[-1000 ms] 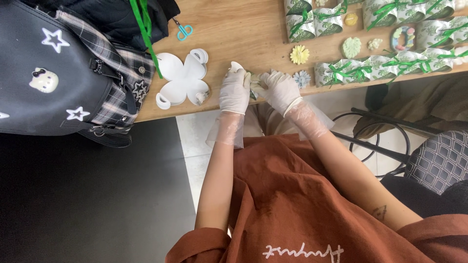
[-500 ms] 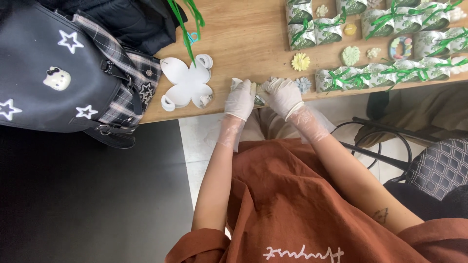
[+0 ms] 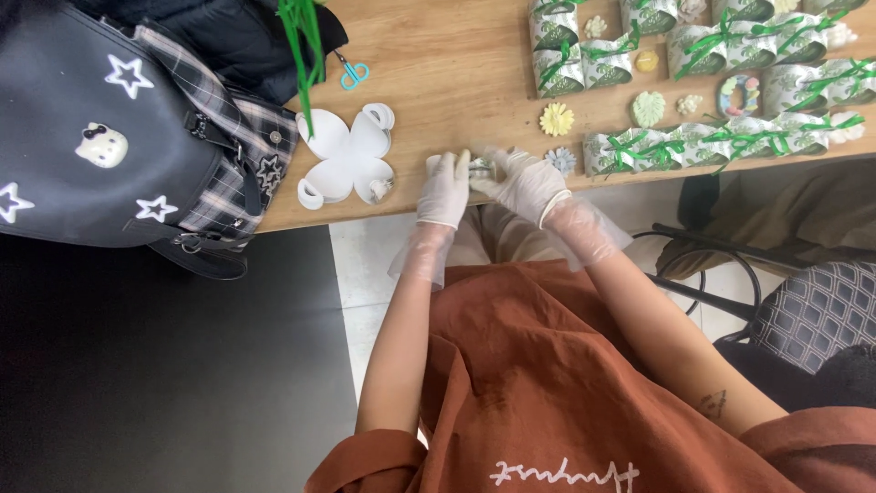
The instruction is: Packaging small favor boxes and tying decorative ribbons.
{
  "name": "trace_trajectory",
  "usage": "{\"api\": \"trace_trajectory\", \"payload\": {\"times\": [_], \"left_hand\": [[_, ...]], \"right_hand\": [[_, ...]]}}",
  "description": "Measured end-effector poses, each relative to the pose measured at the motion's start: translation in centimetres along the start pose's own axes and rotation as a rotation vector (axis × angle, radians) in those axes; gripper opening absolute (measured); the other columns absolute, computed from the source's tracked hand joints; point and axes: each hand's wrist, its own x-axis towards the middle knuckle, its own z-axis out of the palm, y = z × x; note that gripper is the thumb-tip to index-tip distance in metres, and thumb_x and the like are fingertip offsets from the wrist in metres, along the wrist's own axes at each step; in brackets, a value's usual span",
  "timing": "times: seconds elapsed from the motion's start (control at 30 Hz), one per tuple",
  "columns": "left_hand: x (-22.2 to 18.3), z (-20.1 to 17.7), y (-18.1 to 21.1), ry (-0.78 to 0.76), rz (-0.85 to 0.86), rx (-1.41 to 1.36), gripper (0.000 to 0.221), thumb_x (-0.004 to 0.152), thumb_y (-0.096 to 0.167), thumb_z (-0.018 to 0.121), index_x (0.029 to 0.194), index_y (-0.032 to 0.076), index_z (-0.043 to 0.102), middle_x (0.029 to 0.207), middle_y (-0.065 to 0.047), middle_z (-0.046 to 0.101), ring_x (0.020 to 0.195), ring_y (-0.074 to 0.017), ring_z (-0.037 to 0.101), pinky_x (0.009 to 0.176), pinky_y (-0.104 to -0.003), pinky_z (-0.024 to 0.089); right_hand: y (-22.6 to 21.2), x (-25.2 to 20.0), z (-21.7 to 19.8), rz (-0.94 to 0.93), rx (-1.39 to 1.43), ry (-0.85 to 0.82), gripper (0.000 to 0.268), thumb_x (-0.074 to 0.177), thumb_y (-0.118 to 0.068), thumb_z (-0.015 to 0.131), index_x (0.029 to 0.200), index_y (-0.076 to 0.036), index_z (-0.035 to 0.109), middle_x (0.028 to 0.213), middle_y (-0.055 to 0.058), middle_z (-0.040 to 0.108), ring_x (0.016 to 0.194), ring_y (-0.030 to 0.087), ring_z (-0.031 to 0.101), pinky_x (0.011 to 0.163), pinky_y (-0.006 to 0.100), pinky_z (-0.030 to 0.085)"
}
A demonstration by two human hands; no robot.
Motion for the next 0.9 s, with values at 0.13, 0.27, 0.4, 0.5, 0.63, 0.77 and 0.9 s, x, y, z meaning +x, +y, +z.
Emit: {"api": "trace_trajectory", "payload": {"times": [0.13,0.27,0.4,0.5,0.63,0.77,0.9], "left_hand": [[0.5,-2.3,1.9,-0.063,-0.344,-0.314,0.031,0.106,0.038,0.049,0.117,0.010,0.058,0.094,-0.015,0.067,0.078,-0.0327,0.067,0.067,-0.045,0.055],[0.3,-3.5,2.6,-0.246,-0.709,-0.557,0.031,0.105,0.039,0.049,0.122,0.016,0.058,0.088,-0.009,0.069,0.072,-0.0224,0.067,0.065,-0.042,0.055],[-1.1,-2.8,1.2,-0.256,-0.559,-0.368,0.029,0.103,0.036,0.058,0.126,0.019,0.062,0.105,-0.015,0.072,0.092,-0.0300,0.070,0.081,-0.042,0.054],[-1.6,-2.0,0.2,-0.161,-0.331,-0.374,0.028,0.100,0.031,0.064,0.125,0.019,0.064,0.122,-0.014,0.072,0.112,-0.0320,0.069,0.094,-0.041,0.053],[-1.2,-2.2,0.4,-0.227,-0.370,-0.345,0.029,0.099,0.028,0.066,0.127,0.020,0.063,0.129,-0.013,0.069,0.118,-0.0335,0.066,0.097,-0.041,0.053],[-1.4,-1.7,0.2,-0.231,-0.377,-0.364,0.035,0.095,0.026,0.068,0.128,0.023,0.058,0.127,-0.014,0.067,0.115,-0.0339,0.067,0.095,-0.041,0.054],[-1.4,-2.3,0.7,-0.212,-0.382,-0.346,0.044,0.092,0.031,0.072,0.132,0.028,0.053,0.126,-0.016,0.066,0.114,-0.0365,0.065,0.091,-0.043,0.053]], "right_hand": [[0.9,0.2,1.4,0.074,-0.045,-0.055,0.055,0.084,-0.048,0.081,0.123,-0.012,0.067,0.093,0.011,0.073,0.088,0.031,0.070,0.078,0.042,0.056],[0.9,0.4,2.1,0.206,0.069,-0.045,0.048,0.080,-0.041,0.084,0.117,-0.015,0.068,0.099,0.012,0.072,0.091,0.031,0.071,0.082,0.040,0.056],[0.9,0.8,2.1,0.294,0.121,-0.022,0.044,0.076,-0.036,0.087,0.106,-0.011,0.066,0.104,0.011,0.072,0.094,0.031,0.071,0.083,0.040,0.056],[1.1,1.2,1.8,0.227,0.074,-0.044,0.042,0.078,-0.036,0.086,0.108,-0.013,0.067,0.103,0.013,0.069,0.095,0.032,0.070,0.085,0.040,0.055],[0.8,1.6,1.3,0.054,0.030,-0.077,0.053,0.080,-0.032,0.082,0.130,-0.020,0.067,0.103,0.014,0.067,0.097,0.033,0.067,0.084,0.042,0.053],[1.3,2.0,2.4,-0.027,-0.121,0.003,0.034,0.080,-0.030,0.080,0.109,-0.015,0.071,0.098,0.014,0.067,0.096,0.034,0.066,0.084,0.044,0.053],[1.6,1.8,2.5,-0.045,-0.138,0.054,0.024,0.086,-0.025,0.079,0.105,-0.013,0.071,0.094,0.015,0.065,0.090,0.035,0.066,0.080,0.045,0.054]]}}
